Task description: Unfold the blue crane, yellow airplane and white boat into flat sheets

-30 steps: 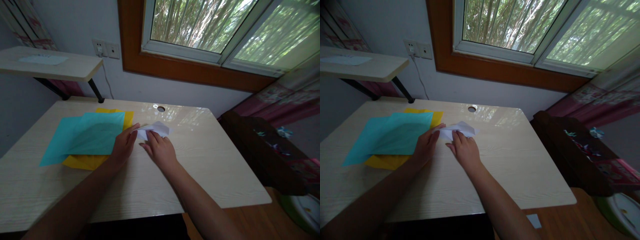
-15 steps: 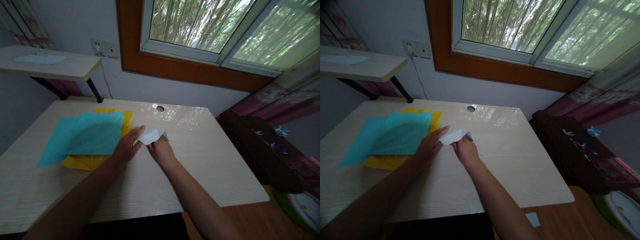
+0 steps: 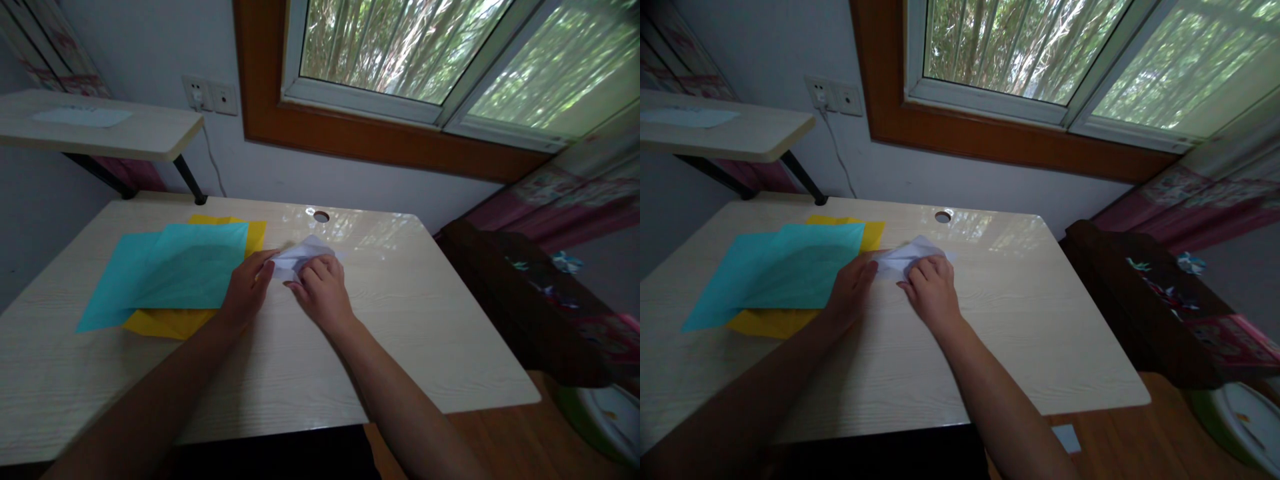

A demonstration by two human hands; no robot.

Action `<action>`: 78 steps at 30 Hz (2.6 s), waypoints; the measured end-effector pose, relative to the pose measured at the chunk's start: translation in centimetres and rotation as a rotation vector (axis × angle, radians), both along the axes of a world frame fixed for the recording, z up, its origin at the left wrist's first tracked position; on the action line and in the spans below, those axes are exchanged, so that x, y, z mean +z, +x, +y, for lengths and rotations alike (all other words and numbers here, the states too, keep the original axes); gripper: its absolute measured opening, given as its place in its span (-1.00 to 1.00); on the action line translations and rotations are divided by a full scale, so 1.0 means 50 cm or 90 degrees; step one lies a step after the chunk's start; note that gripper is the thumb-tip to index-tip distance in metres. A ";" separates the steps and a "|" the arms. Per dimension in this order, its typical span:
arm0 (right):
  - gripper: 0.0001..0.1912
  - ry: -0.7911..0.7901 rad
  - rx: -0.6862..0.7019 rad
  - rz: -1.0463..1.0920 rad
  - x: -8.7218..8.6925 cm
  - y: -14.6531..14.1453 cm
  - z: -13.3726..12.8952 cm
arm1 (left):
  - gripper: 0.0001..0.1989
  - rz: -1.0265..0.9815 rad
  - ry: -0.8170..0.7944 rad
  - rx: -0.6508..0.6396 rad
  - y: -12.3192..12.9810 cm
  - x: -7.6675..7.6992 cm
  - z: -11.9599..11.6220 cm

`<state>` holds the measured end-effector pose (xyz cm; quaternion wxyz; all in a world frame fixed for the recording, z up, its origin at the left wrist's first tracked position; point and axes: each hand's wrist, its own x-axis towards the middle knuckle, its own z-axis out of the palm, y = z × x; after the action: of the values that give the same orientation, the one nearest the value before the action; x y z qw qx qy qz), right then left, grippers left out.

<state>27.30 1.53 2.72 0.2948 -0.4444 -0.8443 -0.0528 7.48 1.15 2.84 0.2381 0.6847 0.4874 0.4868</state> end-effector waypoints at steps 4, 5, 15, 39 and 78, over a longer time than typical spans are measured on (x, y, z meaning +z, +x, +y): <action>-0.82 0.028 0.046 -0.033 0.002 0.002 -0.001 | -0.53 -0.117 -0.086 0.023 -0.006 -0.006 0.009; -0.84 0.037 0.057 -0.036 0.002 0.004 -0.002 | -0.52 -0.148 -0.106 0.025 -0.008 -0.008 0.011; -0.96 0.096 0.112 -0.017 0.010 0.015 -0.003 | -0.64 -0.296 -0.192 -0.048 -0.013 -0.004 0.017; -0.86 0.052 0.167 -0.012 0.019 0.052 0.009 | -0.63 -0.007 -0.127 0.021 -0.026 0.010 0.019; -0.82 0.030 0.099 0.086 0.024 0.065 0.019 | -0.79 -0.763 -0.339 0.097 -0.048 0.021 0.055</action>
<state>30.55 2.50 3.93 0.3642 -0.3729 -0.8532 -0.0194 5.10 3.87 3.87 0.5946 0.1763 0.4212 0.6618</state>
